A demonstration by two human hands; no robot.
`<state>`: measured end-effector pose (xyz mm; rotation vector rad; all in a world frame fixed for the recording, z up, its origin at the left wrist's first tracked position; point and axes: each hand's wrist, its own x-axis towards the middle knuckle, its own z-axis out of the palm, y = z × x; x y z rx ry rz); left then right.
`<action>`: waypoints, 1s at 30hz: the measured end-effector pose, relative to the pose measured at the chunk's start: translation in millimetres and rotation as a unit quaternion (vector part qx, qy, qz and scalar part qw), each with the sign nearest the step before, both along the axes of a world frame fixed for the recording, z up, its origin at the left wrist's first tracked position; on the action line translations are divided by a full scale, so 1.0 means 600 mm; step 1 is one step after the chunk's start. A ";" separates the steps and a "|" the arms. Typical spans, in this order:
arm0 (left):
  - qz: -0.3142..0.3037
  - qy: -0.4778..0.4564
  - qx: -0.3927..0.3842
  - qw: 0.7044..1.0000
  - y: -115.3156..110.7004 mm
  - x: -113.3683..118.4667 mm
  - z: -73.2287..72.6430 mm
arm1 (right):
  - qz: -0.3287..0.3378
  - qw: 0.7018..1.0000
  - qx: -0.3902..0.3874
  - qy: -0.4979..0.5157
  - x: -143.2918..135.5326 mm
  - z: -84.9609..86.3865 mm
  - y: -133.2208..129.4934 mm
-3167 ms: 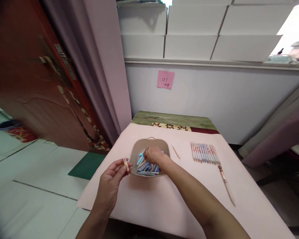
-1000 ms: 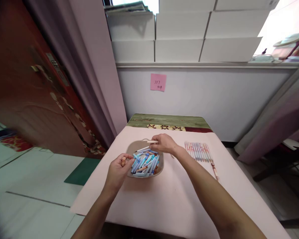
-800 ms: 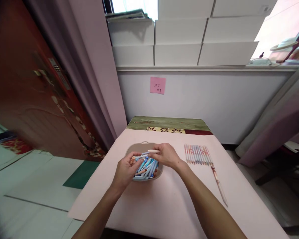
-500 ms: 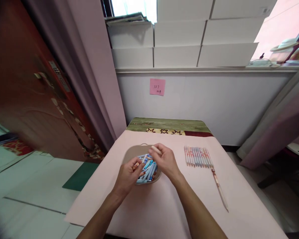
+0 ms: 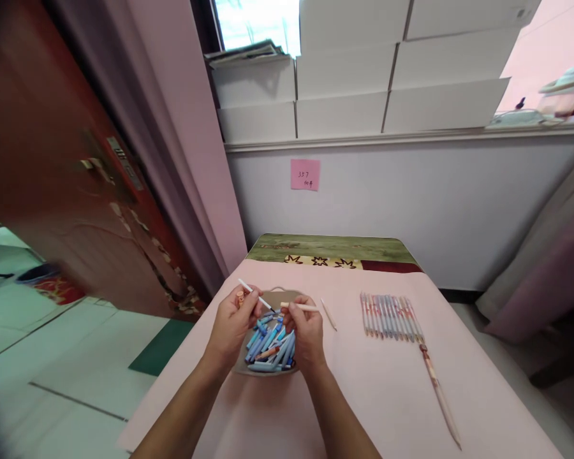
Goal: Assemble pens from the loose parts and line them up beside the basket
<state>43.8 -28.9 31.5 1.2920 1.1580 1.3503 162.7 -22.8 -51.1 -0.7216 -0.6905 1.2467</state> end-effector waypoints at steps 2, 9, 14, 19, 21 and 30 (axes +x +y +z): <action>0.010 -0.020 -0.004 1.000 0.001 0.008 0.000 | -0.001 1.000 -0.013 0.028 0.002 -0.012 -0.005; 0.032 -0.069 0.004 0.997 0.009 0.030 0.003 | 0.000 0.994 -0.023 0.103 0.031 -0.019 -0.011; 0.031 -0.085 0.011 0.996 0.015 0.039 0.000 | 0.041 0.990 -0.044 0.125 0.032 -0.013 -0.012; 0.043 -0.073 0.024 0.996 0.016 0.035 -0.004 | 0.057 0.989 -0.041 0.127 0.029 -0.014 -0.016; 0.043 -0.058 0.022 0.997 0.014 0.034 -0.005 | 0.064 0.989 -0.036 0.129 0.028 -0.015 -0.017; 0.038 -0.024 -0.006 0.999 0.004 0.039 -0.010 | 0.075 0.989 -0.031 0.124 0.024 -0.012 -0.020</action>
